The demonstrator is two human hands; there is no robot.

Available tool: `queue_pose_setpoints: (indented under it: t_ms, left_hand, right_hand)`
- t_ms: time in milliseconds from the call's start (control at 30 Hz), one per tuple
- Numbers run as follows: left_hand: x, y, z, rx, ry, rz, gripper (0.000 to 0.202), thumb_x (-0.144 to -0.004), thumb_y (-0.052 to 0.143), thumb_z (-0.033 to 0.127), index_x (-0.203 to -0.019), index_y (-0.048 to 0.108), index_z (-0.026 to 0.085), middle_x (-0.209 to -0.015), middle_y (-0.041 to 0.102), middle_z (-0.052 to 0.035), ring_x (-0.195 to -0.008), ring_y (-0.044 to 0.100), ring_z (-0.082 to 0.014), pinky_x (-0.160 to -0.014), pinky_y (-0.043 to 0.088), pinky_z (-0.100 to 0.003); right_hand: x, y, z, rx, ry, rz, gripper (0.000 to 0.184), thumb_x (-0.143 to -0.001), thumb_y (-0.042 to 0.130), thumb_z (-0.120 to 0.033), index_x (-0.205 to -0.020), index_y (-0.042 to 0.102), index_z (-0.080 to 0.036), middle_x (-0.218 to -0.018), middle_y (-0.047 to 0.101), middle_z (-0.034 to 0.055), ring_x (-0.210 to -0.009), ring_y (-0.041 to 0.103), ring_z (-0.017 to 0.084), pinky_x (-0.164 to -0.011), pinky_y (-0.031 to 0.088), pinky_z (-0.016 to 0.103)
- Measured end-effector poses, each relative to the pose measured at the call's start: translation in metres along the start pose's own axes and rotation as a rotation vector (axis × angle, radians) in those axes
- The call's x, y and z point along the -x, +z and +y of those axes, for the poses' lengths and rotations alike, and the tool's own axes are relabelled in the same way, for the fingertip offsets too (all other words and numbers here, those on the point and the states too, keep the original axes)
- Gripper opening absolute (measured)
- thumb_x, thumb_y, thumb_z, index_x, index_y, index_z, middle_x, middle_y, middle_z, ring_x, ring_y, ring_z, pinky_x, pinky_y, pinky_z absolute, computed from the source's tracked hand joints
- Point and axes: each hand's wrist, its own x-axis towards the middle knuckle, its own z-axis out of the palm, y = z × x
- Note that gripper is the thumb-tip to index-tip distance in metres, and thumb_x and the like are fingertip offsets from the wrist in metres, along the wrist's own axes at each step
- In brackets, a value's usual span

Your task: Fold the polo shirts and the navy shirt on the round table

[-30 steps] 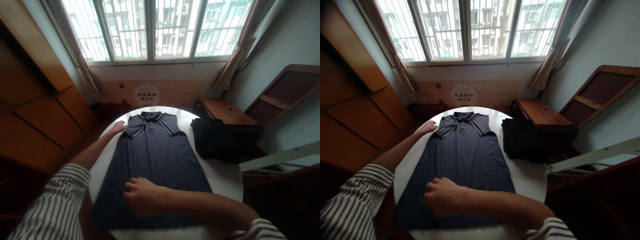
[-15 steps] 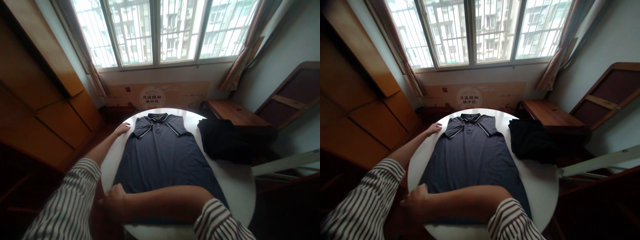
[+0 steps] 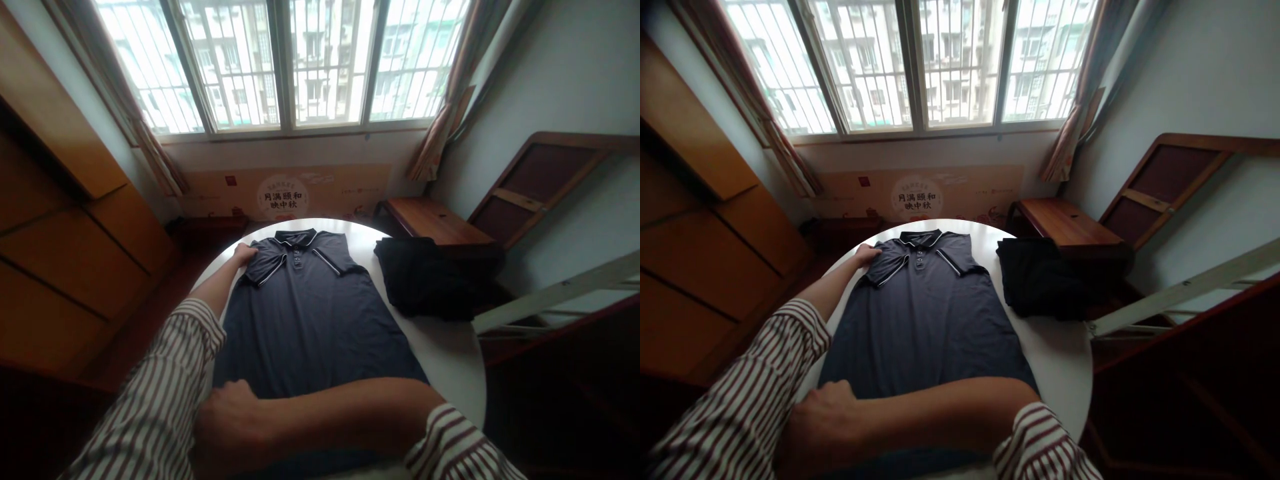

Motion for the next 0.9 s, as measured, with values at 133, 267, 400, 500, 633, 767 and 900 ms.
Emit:
queue_pose_setpoints:
  t_ms: [133, 267, 400, 500, 633, 767, 900]
  left_hand:
    - [-0.005, -0.007, 0.017, 0.023, 0.033, 0.056, 0.025, -0.070, 0.071, 0.018, -0.095, 0.069, 0.013, -0.095, 0.074, -0.0118, -0.095, 0.069, -0.0252, -0.077, 0.051, -0.027]
    - [-0.012, -0.009, 0.066, 0.059, 0.144, 0.137, 0.036, -0.071, 0.068, 0.015, -0.106, 0.067, 0.016, -0.110, 0.071, -0.0088, -0.101, 0.066, -0.0204, -0.085, 0.050, -0.024]
    - [-0.008, 0.014, 0.141, 0.076, 0.271, 0.147, 0.032, -0.073, 0.065, 0.015, -0.105, 0.068, 0.018, -0.113, 0.070, -0.0074, -0.104, 0.064, -0.0197, -0.090, 0.047, -0.025]
    - [0.007, 0.048, 0.191, 0.029, 0.343, 0.092, 0.027, -0.074, 0.067, 0.015, -0.101, 0.069, 0.017, -0.114, 0.070, -0.0100, -0.109, 0.063, -0.0230, -0.094, 0.046, -0.029]
    - [0.036, 0.101, 0.228, -0.043, 0.384, -0.006, 0.023, -0.076, 0.066, 0.013, -0.098, 0.069, 0.017, -0.111, 0.071, -0.0130, -0.110, 0.063, -0.0257, -0.093, 0.046, -0.031]
    - [0.056, 0.139, 0.238, -0.068, 0.403, -0.048, 0.021, -0.079, 0.064, 0.012, -0.099, 0.068, 0.016, -0.111, 0.070, -0.0147, -0.109, 0.063, -0.0257, -0.094, 0.046, -0.031]
    - [0.061, 0.153, 0.248, -0.074, 0.421, -0.039, 0.022, -0.083, 0.060, 0.014, -0.105, 0.066, 0.017, -0.113, 0.069, -0.0138, -0.110, 0.063, -0.0244, -0.094, 0.045, -0.030]
  right_hand:
    - [0.082, -0.027, 0.033, -0.373, 0.108, 0.340, 0.025, -0.074, 0.065, -0.039, -0.063, 0.058, -0.018, -0.059, 0.059, -0.0001, -0.056, 0.056, 0.013, -0.050, 0.039, 0.022]
    - [0.168, -0.023, 0.062, -0.870, 0.197, 0.597, 0.016, -0.068, 0.058, -0.016, -0.068, 0.043, -0.020, -0.058, 0.042, -0.0081, -0.049, 0.039, 0.005, -0.043, 0.027, 0.015]
    - [0.234, 0.005, 0.078, -1.182, 0.312, 0.661, 0.018, -0.073, 0.056, -0.024, -0.089, 0.051, -0.021, -0.071, 0.049, -0.0061, -0.048, 0.040, 0.006, -0.042, 0.036, 0.017]
    - [0.269, 0.034, 0.091, -1.090, 0.497, 0.761, 0.020, -0.075, 0.051, -0.030, -0.086, 0.063, -0.018, -0.067, 0.050, -0.0031, -0.050, 0.043, 0.009, -0.046, 0.038, 0.020]
    - [0.296, 0.066, 0.107, -0.898, 0.718, 0.897, 0.032, -0.079, 0.048, -0.040, -0.076, 0.071, -0.018, -0.076, 0.064, 0.0051, -0.071, 0.059, 0.019, -0.064, 0.048, 0.028]
    - [0.304, 0.078, 0.112, -0.768, 0.857, 0.835, 0.041, -0.080, 0.057, -0.056, -0.078, 0.073, -0.019, -0.083, 0.069, 0.0065, -0.079, 0.063, 0.022, -0.076, 0.049, 0.032]
    - [0.309, 0.083, 0.112, -0.686, 0.883, 0.772, 0.032, -0.077, 0.062, -0.048, -0.087, 0.075, -0.020, -0.084, 0.070, 0.0055, -0.072, 0.062, 0.020, -0.069, 0.049, 0.030]
